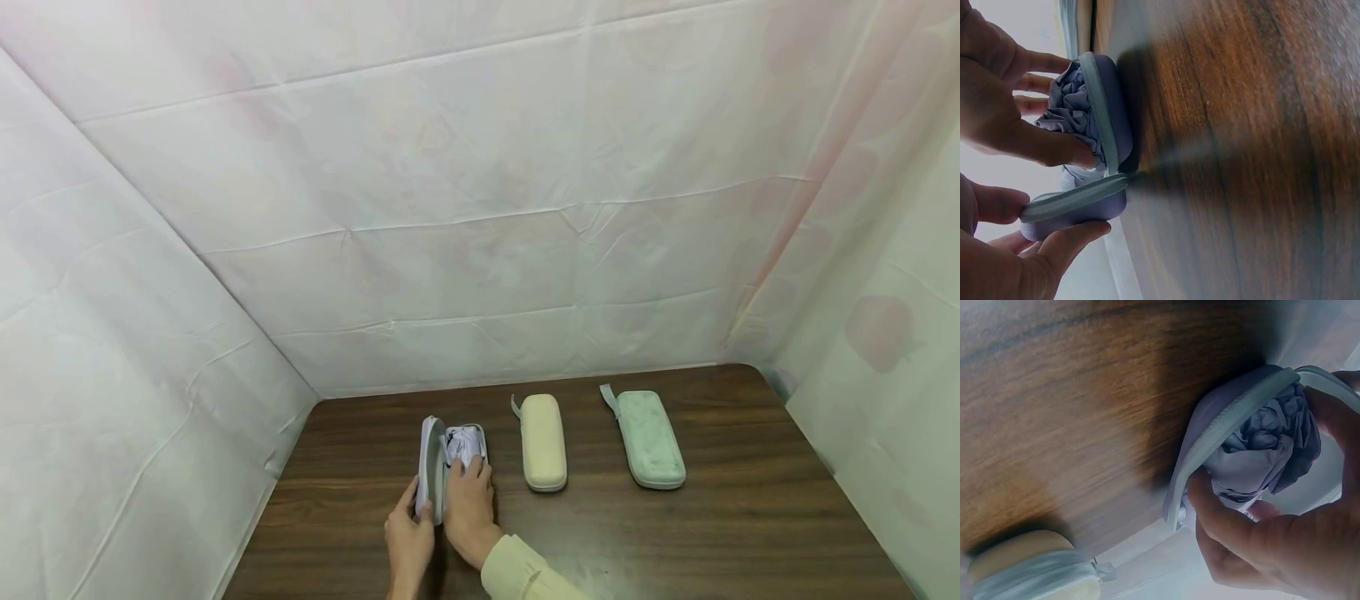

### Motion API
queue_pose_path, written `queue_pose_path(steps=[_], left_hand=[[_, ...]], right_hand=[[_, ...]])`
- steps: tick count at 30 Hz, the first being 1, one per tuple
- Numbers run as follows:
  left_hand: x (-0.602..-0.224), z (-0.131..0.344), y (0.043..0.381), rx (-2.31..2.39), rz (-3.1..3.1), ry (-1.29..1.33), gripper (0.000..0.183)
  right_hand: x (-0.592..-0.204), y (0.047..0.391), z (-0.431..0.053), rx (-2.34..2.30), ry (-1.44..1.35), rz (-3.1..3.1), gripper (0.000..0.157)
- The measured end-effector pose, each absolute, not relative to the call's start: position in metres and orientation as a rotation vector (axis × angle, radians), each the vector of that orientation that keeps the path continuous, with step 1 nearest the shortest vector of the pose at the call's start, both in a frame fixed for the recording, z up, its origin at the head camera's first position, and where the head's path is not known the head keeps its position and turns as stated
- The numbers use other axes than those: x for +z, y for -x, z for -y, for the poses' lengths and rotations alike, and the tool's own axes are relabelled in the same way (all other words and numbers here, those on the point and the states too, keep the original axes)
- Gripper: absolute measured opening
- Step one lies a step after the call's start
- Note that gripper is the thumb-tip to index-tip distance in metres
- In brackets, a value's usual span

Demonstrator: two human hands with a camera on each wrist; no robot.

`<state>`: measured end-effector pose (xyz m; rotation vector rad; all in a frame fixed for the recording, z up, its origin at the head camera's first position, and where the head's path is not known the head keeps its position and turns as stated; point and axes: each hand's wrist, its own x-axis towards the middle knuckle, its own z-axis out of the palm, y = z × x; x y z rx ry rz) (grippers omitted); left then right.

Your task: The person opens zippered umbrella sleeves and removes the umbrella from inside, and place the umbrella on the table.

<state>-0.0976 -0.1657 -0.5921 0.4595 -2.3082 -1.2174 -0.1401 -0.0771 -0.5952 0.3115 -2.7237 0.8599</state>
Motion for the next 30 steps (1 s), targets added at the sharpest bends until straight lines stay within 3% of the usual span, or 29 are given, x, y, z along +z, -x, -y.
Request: queue_pose_path(steps=[9,16,24,30], left_hand=[[-0.590,0.165,0.098,-1.226,2.310,-0.451,0.048],[-0.590,0.164,0.098,-1.229,2.305,-0.442,0.048],[-0.596,0.164,0.098,-1.256,2.321,-0.426,0.049],[-0.597,0.163,0.098,-1.255,2.330,-0.431,0.049]], right_hand=[[-0.588,0.144,0.074,1.011,-0.305,2.725,0.078],[-0.589,0.149,0.070,1.196,-0.261,2.742,0.099],[-0.592,0.151,0.065,1.312,-0.200,2.731,0.110],[-0.589,0.151,0.060,1.320,-0.219,2.737,0.107]])
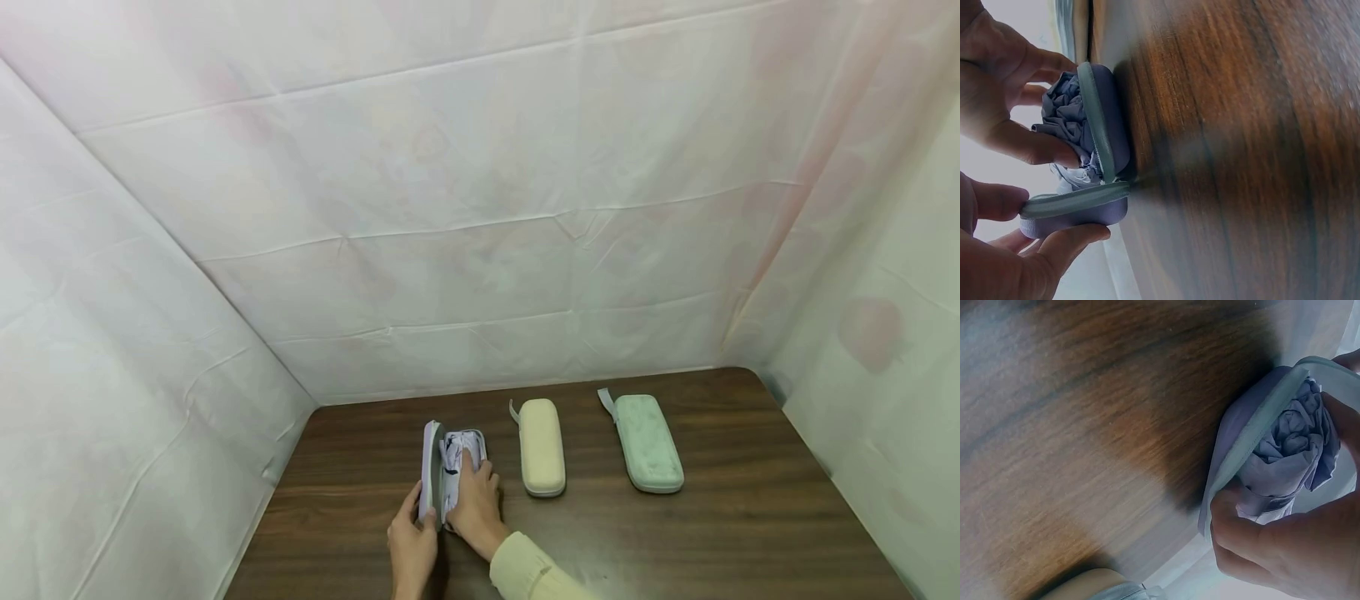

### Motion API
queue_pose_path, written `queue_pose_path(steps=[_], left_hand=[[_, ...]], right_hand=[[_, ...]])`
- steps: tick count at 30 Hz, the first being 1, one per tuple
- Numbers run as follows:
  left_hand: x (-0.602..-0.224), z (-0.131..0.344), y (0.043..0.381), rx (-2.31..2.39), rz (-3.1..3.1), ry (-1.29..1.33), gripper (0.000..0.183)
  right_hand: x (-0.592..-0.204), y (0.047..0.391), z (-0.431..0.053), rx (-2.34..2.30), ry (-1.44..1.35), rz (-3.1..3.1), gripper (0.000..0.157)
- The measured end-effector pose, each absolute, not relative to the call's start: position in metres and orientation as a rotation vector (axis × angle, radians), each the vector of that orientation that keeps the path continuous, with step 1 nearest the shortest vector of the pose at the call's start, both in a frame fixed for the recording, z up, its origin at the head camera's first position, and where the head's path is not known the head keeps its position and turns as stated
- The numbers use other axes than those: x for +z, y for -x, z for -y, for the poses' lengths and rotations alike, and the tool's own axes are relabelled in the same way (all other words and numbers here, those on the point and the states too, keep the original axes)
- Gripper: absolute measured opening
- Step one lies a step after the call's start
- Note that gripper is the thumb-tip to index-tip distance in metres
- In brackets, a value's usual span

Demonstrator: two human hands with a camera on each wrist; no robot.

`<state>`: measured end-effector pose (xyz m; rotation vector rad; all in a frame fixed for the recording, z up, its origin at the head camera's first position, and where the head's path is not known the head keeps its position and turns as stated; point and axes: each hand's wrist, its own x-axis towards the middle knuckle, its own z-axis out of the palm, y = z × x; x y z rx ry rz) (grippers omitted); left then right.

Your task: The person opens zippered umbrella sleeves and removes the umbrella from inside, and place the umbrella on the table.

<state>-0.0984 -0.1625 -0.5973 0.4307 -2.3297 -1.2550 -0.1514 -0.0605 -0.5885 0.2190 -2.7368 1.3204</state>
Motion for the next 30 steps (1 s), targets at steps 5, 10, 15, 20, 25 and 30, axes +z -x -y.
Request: queue_pose_path(steps=[5,10,15,20,25,30], left_hand=[[-0.598,0.162,0.099,-1.258,2.340,-0.437,0.050],[-0.597,0.162,0.099,-1.259,2.338,-0.424,0.049],[-0.597,0.162,0.099,-1.285,2.331,-0.434,0.048],[-0.598,0.163,0.098,-1.290,2.336,-0.444,0.048],[-0.598,0.165,0.098,-1.253,2.335,-0.445,0.049],[-0.600,0.166,0.099,-1.224,2.340,-0.455,0.048]], right_hand=[[-0.589,0.153,0.059,1.335,-0.281,2.710,0.105],[-0.590,0.155,0.058,1.343,-0.333,2.680,0.101],[-0.587,0.155,0.056,1.338,-0.329,2.691,0.096],[-0.585,0.155,0.054,1.392,-0.257,2.697,0.092],[-0.586,0.158,0.052,1.500,-0.205,2.669,0.088],[-0.582,0.163,0.045,1.624,-0.217,2.566,0.075]])
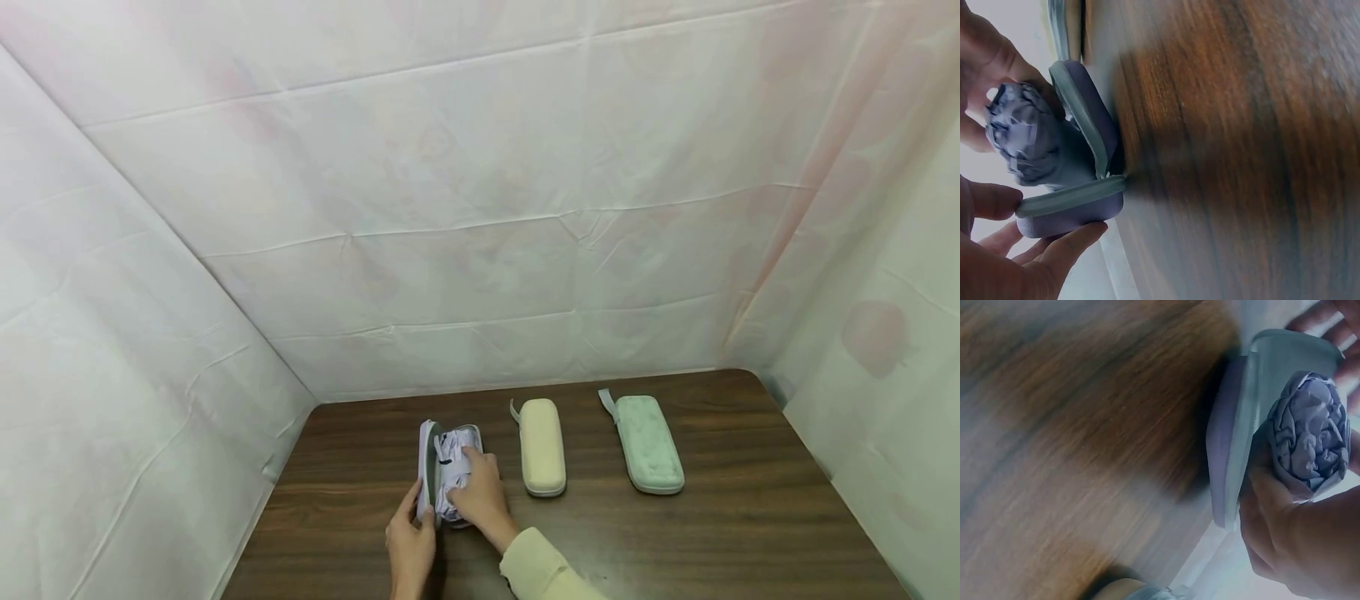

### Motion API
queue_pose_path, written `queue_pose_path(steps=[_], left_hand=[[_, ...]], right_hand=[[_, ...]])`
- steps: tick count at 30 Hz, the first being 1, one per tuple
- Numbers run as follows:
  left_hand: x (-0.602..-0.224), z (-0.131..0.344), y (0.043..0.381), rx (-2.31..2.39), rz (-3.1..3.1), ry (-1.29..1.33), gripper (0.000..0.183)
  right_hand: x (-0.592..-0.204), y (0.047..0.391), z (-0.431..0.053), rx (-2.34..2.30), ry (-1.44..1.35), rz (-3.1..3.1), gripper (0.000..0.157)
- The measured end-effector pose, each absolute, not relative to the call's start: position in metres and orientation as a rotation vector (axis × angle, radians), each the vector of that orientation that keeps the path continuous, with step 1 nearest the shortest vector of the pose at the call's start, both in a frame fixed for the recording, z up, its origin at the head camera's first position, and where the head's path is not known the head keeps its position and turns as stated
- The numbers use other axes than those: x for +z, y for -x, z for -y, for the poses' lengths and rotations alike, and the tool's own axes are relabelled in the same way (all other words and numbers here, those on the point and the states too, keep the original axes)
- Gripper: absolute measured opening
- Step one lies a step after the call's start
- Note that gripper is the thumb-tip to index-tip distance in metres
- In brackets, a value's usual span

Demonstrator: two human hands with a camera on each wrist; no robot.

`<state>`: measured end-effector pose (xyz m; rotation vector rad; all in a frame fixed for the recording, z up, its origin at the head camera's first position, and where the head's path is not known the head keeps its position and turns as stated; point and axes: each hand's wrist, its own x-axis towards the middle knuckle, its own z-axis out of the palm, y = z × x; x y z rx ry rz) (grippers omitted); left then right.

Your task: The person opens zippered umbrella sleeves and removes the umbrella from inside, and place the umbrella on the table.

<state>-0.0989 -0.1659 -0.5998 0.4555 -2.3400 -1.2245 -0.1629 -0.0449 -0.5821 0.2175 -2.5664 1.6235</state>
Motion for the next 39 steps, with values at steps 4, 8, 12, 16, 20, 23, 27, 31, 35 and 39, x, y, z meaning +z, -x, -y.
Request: queue_pose_path(steps=[4,8,12,16,20,23,27,31,35,39], left_hand=[[-0.602,0.167,0.100,-1.179,2.313,-0.465,0.046],[-0.603,0.169,0.101,-1.158,2.273,-0.479,0.044],[-0.602,0.171,0.102,-1.166,2.234,-0.482,0.042],[-0.600,0.174,0.103,-1.168,2.201,-0.491,0.039],[-0.599,0.178,0.103,-1.183,2.184,-0.504,0.037],[-0.599,0.181,0.103,-1.194,2.184,-0.523,0.036],[-0.597,0.186,0.103,-1.199,2.183,-0.552,0.035],[-0.597,0.192,0.104,-1.199,2.162,-0.567,0.035],[-0.599,0.200,0.107,-1.175,2.146,-0.580,0.035],[-0.600,0.209,0.111,-1.151,2.122,-0.594,0.035]], right_hand=[[-0.578,0.163,0.038,1.653,-0.192,2.501,0.068],[-0.571,0.162,0.033,1.659,-0.174,2.451,0.067],[-0.564,0.164,0.028,1.662,-0.148,2.420,0.068],[-0.560,0.166,0.023,1.660,-0.115,2.407,0.068],[-0.559,0.169,0.018,1.680,-0.093,2.387,0.068],[-0.560,0.170,0.014,1.685,-0.074,2.376,0.067],[-0.563,0.172,0.012,1.661,-0.054,2.365,0.066],[-0.565,0.172,0.012,1.650,-0.049,2.365,0.066],[-0.566,0.173,0.012,1.650,-0.052,2.374,0.067],[-0.569,0.173,0.015,1.653,-0.039,2.379,0.067]])
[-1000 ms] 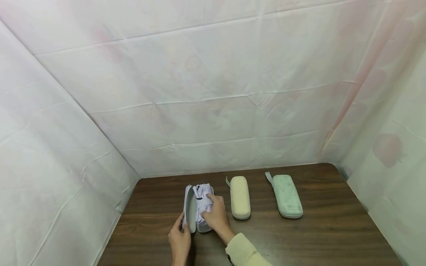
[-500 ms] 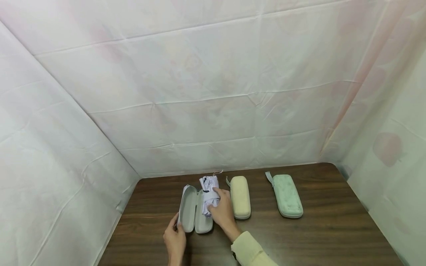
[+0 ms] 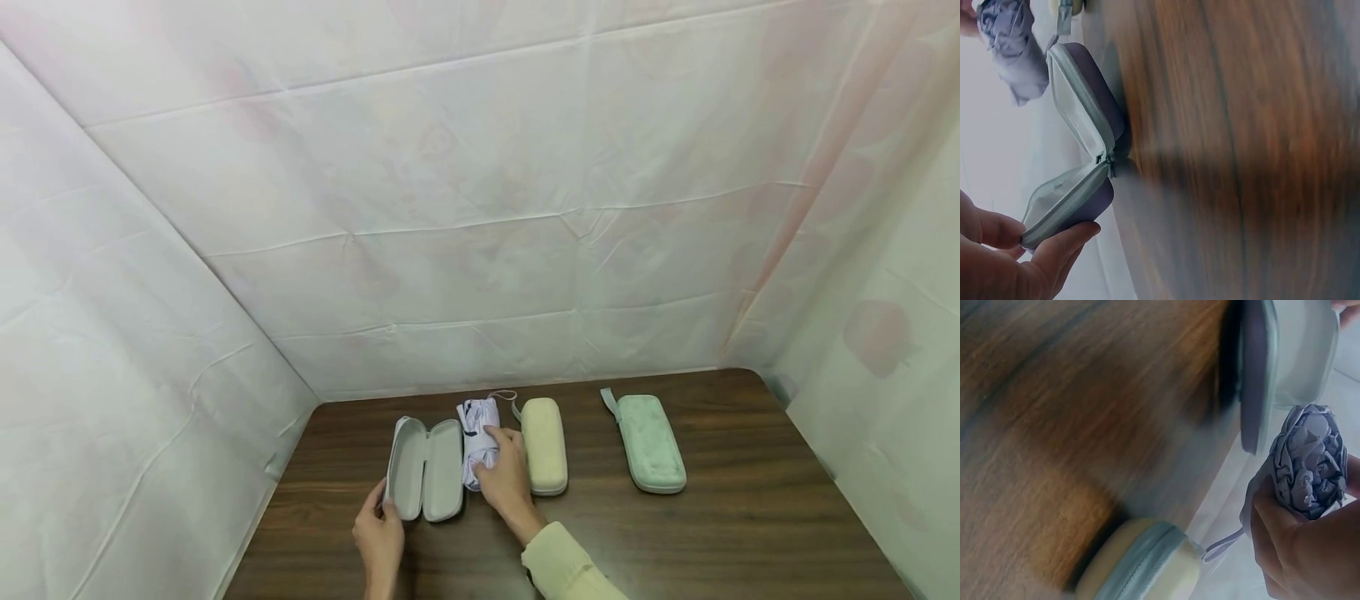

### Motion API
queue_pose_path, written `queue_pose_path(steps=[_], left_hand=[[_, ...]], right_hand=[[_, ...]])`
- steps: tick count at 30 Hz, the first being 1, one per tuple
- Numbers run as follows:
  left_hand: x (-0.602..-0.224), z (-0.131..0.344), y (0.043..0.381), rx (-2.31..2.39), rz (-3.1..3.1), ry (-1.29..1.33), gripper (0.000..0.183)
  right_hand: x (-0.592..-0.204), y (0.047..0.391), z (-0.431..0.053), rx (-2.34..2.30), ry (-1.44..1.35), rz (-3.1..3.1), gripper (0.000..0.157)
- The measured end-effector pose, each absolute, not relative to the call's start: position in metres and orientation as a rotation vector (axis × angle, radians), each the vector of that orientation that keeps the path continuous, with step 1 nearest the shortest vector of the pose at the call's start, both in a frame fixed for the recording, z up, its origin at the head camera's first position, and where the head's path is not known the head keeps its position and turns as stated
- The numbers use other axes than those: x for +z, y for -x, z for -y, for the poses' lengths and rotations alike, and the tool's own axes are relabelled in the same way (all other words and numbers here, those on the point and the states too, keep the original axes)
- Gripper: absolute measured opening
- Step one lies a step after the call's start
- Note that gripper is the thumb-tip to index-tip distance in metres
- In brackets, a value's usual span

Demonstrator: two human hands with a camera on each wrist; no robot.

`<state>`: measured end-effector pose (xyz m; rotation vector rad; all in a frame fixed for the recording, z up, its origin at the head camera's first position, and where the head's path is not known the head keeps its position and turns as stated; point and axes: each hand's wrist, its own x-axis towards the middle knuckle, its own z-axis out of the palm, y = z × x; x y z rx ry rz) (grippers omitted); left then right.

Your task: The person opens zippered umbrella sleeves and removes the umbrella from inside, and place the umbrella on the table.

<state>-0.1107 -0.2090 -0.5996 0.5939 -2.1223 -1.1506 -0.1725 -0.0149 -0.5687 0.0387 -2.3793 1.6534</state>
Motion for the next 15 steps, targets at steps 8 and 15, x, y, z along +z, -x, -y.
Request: queue_pose_path(steps=[8,15], left_hand=[[-0.597,0.226,0.119,-1.136,2.146,-0.596,0.033],[-0.594,0.233,0.127,-1.120,2.184,-0.604,0.032]], right_hand=[[-0.585,0.173,0.028,1.594,-0.039,2.441,0.064],[-0.602,0.170,0.039,1.493,-0.059,2.505,0.062]])
